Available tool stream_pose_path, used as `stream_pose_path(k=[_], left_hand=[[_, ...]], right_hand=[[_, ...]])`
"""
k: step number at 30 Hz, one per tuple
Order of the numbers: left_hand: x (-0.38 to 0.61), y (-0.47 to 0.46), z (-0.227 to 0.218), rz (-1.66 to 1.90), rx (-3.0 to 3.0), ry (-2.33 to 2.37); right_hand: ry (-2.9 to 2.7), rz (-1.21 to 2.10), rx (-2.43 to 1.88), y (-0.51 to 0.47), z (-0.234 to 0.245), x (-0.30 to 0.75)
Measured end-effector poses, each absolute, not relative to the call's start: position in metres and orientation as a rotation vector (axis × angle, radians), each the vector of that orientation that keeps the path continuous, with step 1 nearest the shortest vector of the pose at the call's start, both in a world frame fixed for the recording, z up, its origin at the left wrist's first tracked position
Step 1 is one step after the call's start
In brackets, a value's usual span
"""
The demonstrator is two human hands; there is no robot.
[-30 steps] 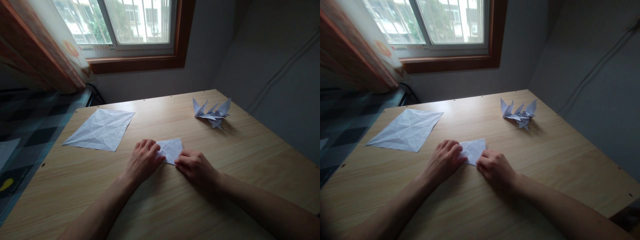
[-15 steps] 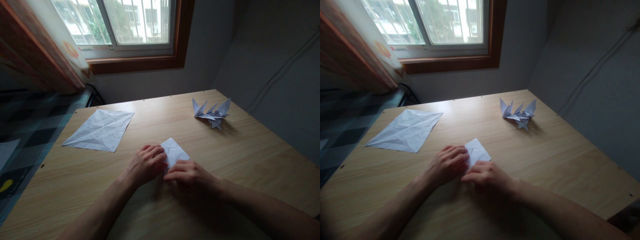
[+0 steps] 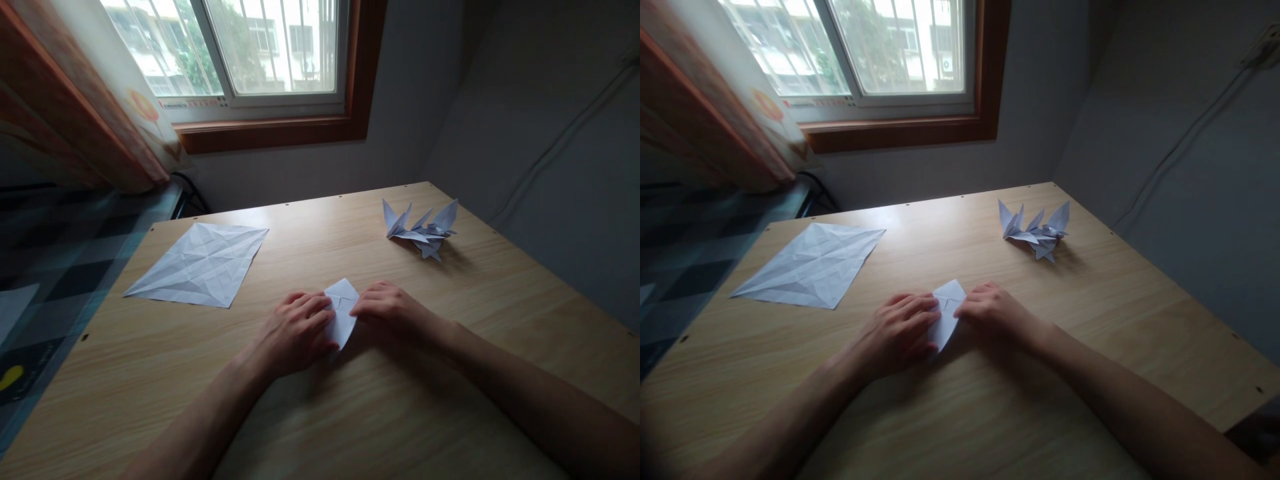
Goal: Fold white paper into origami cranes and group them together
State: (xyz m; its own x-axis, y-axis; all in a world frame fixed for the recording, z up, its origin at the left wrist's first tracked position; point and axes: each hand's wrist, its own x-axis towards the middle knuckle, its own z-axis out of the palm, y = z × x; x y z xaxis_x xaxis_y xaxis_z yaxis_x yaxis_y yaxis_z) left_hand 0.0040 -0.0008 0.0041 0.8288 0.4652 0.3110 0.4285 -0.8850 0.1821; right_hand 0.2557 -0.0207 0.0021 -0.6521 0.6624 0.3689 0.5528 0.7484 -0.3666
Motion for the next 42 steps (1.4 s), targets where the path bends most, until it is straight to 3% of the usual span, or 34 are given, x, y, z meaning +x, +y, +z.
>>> stream_pose_path(k=[16, 25, 34, 42], left_hand=[[0.006, -0.004, 0.003, 0.389, 2.926, 0.773], [0.007, -0.01, 0.007, 0.314, 2.988, 0.766], [0.003, -0.01, 0.011, 0.277, 2.884, 0.718], [0.001, -0.008, 0.01, 0.255, 2.87, 0.722]], right_hand=[[-2.284, 0.374, -1.408, -0.004, -0.004, 0.25], [-2.329, 0.057, -1.212, -0.036, -0.011, 0.237], [-2.468, -0.122, -1.336, -0.06, -0.007, 0.213], [-2.472, -0.057, -1.418, -0.049, -0.001, 0.218]])
